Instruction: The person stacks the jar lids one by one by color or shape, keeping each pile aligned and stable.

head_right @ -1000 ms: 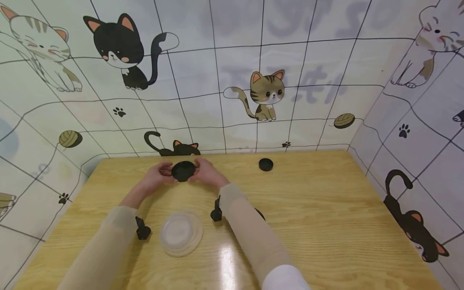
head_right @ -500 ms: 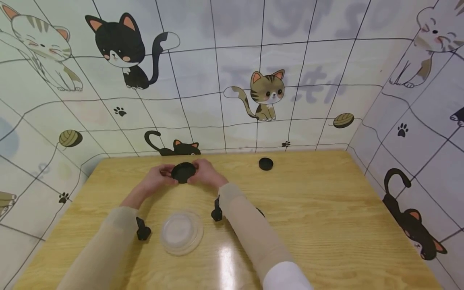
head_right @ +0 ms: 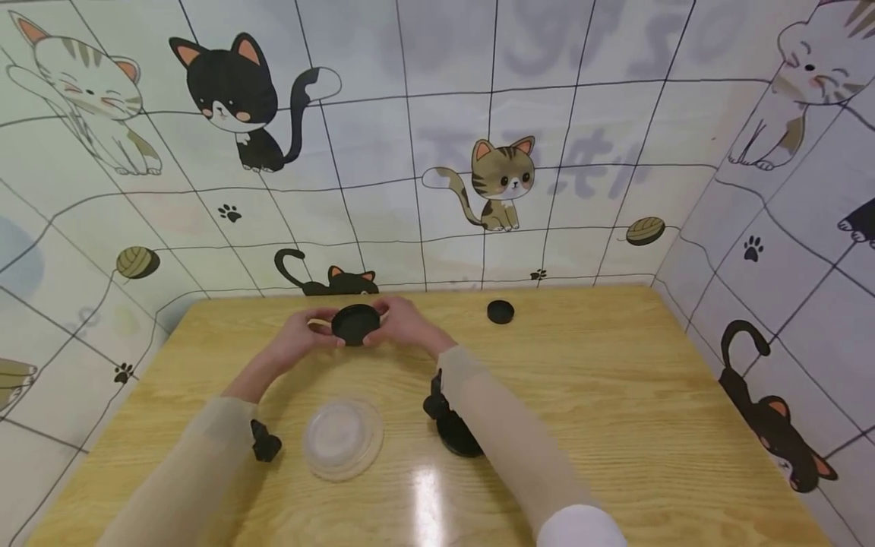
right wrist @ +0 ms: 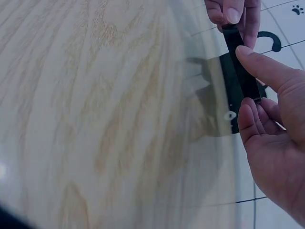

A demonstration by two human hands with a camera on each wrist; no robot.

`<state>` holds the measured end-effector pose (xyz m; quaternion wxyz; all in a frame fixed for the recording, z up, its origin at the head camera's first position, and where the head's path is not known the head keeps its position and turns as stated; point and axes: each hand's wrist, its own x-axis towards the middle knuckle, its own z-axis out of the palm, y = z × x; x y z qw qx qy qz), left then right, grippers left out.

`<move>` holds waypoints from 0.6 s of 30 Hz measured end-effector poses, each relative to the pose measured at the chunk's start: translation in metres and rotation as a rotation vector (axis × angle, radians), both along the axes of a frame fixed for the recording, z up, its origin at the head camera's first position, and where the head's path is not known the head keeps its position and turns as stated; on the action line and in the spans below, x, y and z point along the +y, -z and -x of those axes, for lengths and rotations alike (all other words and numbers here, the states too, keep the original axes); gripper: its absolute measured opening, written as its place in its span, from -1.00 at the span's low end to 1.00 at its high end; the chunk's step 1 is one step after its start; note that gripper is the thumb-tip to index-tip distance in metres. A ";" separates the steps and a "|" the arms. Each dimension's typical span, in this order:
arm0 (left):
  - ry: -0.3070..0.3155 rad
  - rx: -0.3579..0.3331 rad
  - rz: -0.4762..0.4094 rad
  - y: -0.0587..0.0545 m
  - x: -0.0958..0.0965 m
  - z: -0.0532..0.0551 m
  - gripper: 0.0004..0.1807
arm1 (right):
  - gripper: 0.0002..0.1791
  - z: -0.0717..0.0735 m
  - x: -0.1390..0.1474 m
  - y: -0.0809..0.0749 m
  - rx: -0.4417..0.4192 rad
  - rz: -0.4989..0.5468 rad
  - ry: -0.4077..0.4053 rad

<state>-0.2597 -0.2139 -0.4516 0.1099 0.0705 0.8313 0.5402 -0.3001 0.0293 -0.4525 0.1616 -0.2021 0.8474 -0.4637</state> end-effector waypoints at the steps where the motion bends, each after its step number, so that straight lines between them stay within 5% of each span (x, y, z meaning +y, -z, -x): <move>1: 0.002 0.008 -0.001 -0.004 0.003 -0.002 -0.21 | -0.25 -0.002 0.005 -0.004 0.010 -0.002 -0.005; 7: 0.008 0.049 -0.021 -0.028 0.031 -0.016 -0.24 | -0.26 -0.021 0.036 -0.027 0.074 -0.009 -0.016; 18: 0.061 0.128 -0.059 -0.044 0.091 -0.053 -0.25 | -0.25 -0.065 0.106 -0.042 0.108 0.038 -0.004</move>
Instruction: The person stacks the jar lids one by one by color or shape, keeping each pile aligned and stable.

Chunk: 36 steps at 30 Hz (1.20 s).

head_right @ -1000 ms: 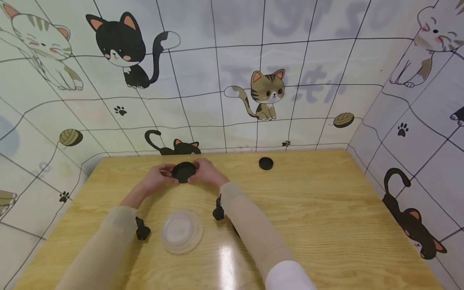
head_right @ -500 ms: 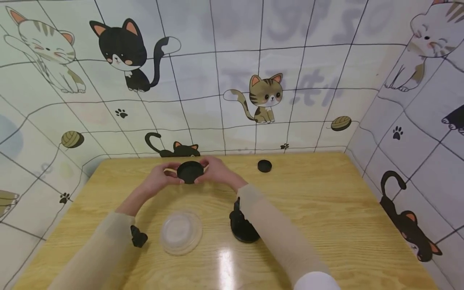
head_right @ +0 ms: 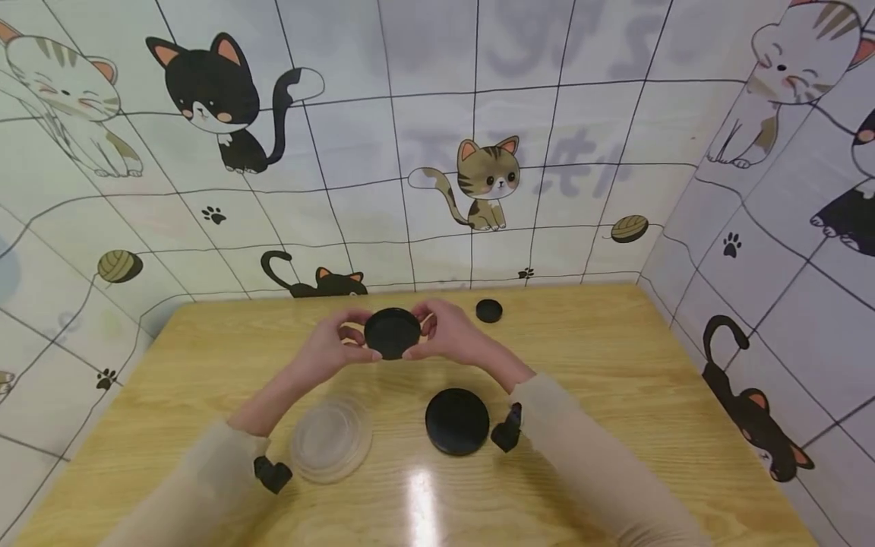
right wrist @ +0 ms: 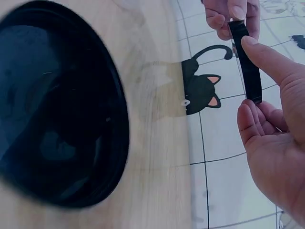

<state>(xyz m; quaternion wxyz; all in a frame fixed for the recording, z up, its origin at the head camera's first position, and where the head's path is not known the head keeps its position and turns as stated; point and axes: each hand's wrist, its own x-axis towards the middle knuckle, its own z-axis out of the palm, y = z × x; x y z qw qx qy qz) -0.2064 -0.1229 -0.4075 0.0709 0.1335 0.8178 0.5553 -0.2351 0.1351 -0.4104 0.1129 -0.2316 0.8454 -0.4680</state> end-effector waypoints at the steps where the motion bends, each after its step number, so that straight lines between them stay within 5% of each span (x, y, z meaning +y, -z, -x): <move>1: -0.001 0.000 0.006 -0.001 0.005 -0.005 -0.24 | -0.26 -0.005 0.006 0.001 0.011 -0.001 -0.001; 9: 0.026 0.019 0.008 0.001 0.040 -0.034 -0.29 | -0.28 -0.041 0.042 0.006 0.044 0.021 0.014; 19: 0.094 -0.014 -0.030 0.012 0.062 -0.056 -0.30 | -0.23 -0.073 0.067 0.014 0.020 0.020 0.058; 26: 0.129 -0.006 -0.011 0.023 0.068 -0.068 -0.27 | -0.24 -0.087 0.075 0.024 0.035 0.010 0.042; 36: 0.118 -0.119 -0.016 0.044 0.079 -0.080 -0.27 | -0.25 -0.101 0.084 0.042 0.002 -0.023 0.019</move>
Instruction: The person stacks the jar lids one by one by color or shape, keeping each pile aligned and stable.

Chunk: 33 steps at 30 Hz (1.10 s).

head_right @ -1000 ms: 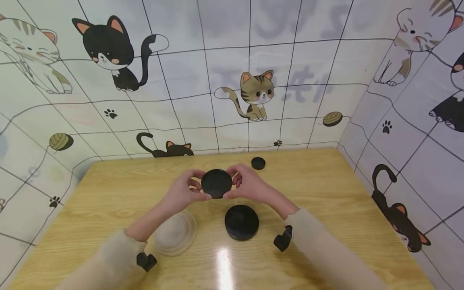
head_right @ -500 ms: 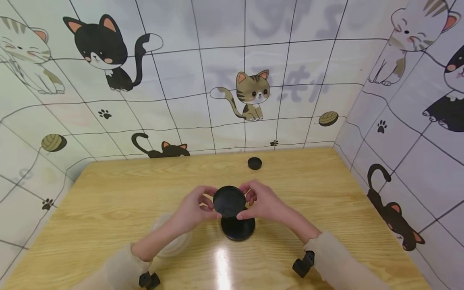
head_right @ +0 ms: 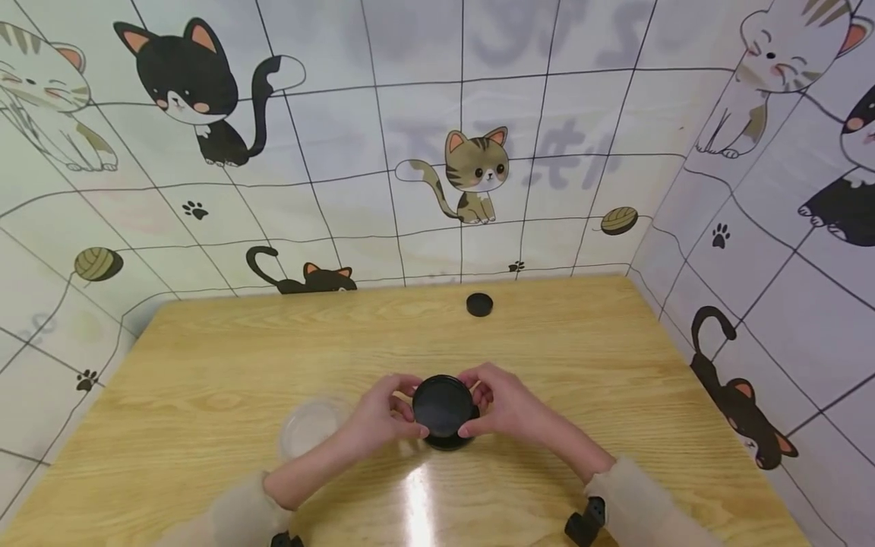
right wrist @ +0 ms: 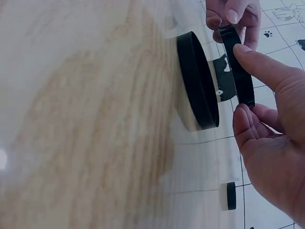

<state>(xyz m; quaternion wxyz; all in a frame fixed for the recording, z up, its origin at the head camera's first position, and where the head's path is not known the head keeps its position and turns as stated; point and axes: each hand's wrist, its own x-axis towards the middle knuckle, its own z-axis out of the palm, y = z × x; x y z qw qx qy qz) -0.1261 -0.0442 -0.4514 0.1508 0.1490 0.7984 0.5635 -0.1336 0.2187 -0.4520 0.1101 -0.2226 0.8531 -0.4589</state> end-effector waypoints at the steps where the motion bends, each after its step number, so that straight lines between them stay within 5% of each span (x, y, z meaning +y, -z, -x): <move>1: 0.000 0.004 0.005 0.001 0.001 -0.001 -0.27 | -0.24 -0.001 0.000 0.001 0.001 0.001 -0.004; 27: 0.066 0.064 0.096 0.016 0.005 0.001 -0.26 | -0.22 0.001 0.005 0.011 -0.069 -0.020 -0.044; 33: 0.070 0.075 0.116 0.016 0.005 -0.001 -0.24 | -0.23 0.001 0.003 0.013 -0.019 -0.070 -0.039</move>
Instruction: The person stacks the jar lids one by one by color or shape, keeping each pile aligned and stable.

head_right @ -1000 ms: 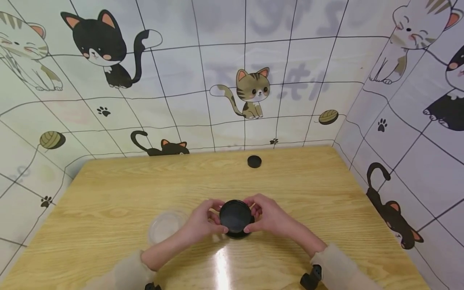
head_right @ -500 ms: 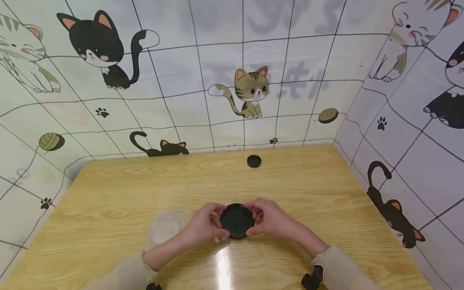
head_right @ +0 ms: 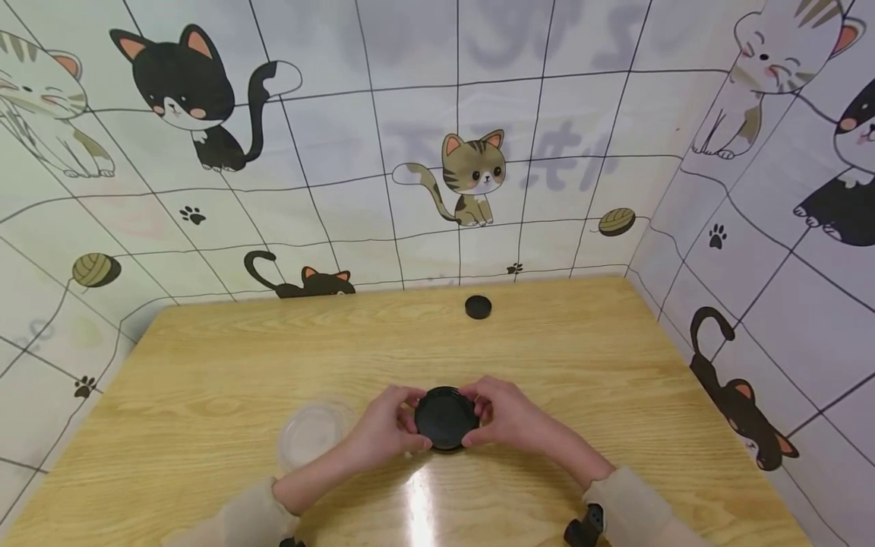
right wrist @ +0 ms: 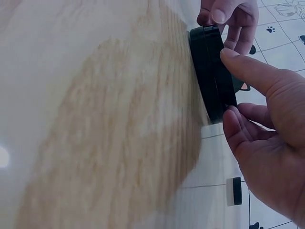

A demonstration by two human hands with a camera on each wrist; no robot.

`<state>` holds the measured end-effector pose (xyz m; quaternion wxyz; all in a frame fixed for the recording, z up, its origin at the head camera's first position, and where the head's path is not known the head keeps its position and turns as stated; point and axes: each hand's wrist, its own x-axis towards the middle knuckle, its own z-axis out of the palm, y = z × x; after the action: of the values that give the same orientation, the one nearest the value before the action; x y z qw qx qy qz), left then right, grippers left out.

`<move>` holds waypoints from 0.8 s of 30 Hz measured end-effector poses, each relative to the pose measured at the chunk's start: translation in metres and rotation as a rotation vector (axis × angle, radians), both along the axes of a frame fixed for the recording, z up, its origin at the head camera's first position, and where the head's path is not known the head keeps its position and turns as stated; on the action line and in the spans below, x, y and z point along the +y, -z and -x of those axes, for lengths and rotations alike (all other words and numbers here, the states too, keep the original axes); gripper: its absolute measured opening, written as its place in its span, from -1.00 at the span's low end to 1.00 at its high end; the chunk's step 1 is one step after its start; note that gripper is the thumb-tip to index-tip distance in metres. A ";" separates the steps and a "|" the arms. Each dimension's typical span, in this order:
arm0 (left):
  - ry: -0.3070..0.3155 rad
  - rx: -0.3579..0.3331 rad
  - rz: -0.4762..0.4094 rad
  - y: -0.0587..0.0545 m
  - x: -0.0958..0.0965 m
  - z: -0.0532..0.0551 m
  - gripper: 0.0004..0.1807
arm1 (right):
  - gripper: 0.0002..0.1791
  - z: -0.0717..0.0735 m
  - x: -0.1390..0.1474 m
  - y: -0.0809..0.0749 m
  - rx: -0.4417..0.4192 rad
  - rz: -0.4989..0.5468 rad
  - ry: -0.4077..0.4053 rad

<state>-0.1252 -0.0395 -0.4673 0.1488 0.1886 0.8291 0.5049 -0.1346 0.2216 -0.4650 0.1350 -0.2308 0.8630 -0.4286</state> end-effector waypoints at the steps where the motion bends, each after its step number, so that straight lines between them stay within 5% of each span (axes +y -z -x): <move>1: 0.000 0.001 0.004 0.000 0.000 0.000 -0.24 | -0.23 0.000 0.000 0.000 0.011 -0.012 0.000; 24: 0.018 -0.015 0.059 -0.005 -0.001 -0.003 -0.25 | -0.30 0.001 -0.005 -0.004 0.054 -0.127 -0.066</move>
<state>-0.1223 -0.0402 -0.4627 0.1650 0.1878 0.8408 0.4801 -0.1357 0.2169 -0.4611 0.1400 -0.2614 0.8838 -0.3619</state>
